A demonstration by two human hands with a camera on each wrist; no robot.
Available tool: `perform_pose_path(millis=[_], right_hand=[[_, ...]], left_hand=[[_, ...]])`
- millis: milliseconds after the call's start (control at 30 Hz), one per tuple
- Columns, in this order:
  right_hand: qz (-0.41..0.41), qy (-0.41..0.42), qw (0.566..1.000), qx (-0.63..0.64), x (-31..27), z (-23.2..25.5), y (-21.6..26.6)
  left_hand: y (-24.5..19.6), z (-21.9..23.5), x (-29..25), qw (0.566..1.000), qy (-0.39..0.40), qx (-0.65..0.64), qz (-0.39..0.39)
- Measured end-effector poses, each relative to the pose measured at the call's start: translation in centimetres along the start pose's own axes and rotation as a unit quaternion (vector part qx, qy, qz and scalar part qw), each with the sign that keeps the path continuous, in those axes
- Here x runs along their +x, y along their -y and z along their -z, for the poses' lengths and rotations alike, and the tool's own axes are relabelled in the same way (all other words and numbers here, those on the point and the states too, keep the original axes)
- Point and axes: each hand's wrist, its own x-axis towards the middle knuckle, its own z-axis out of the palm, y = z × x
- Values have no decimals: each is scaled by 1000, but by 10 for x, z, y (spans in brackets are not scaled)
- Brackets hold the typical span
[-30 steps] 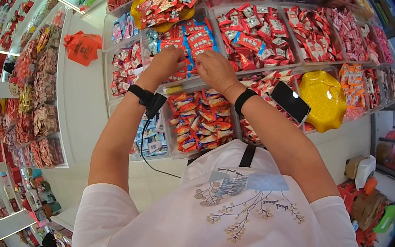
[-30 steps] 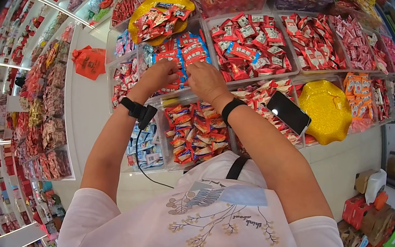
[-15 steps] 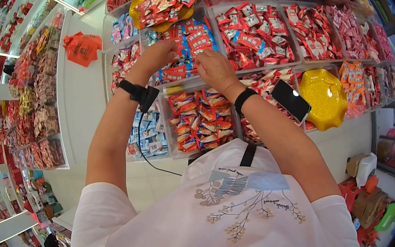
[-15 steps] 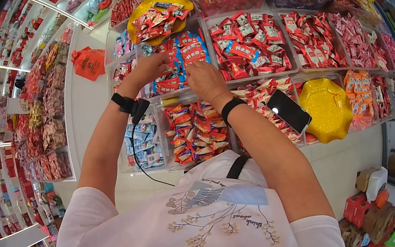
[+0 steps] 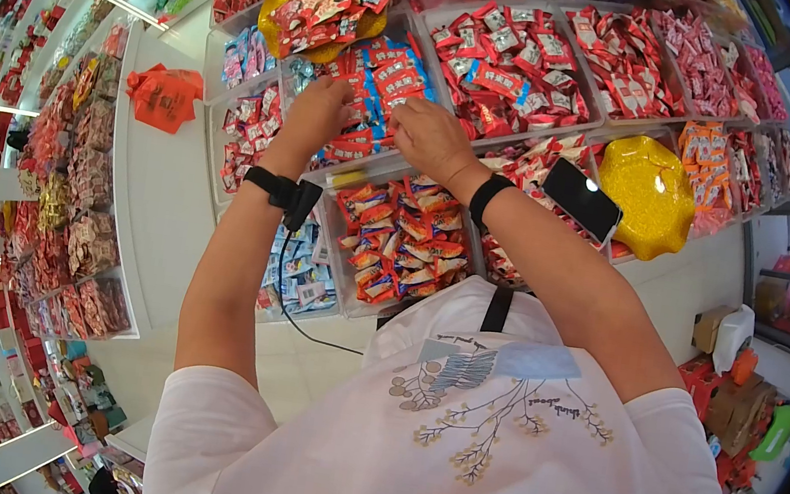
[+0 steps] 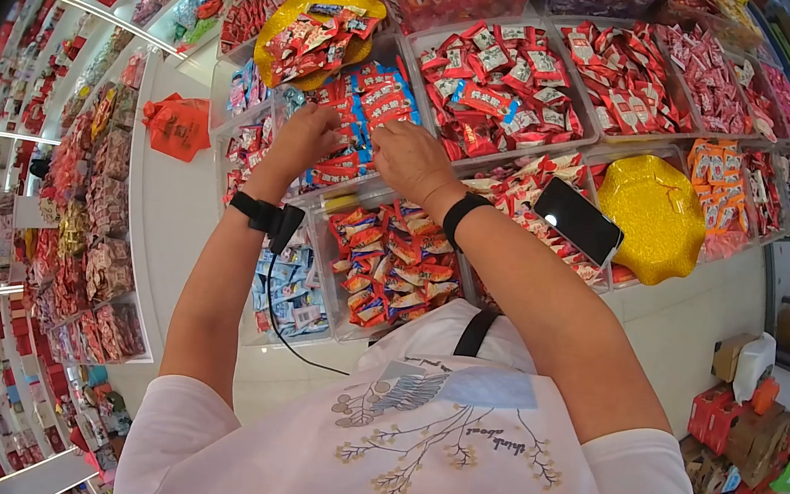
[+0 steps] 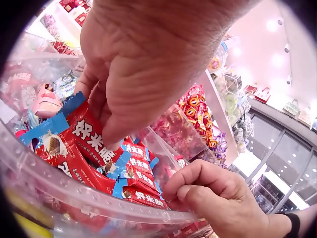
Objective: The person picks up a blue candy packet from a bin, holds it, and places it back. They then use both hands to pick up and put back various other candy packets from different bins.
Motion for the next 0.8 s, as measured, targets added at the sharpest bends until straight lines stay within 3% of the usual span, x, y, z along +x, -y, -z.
perform_pose_path(millis=[467,567,667,800], right_hand=[[-5,4,1000,4,0,1,2],[-6,1,1000,7,-1,1,0],[2,-6,1000,3,0,-3,0],[15,-25,1000,6,-1,-2,-2]], left_hand=[[3,11,-9,1000,3,3,-5],[-14,24,-10,1000,-2,10,7],[-21,20,-17,997,71,-2,-12],[-25,11,-20,995,79,60,-17]])
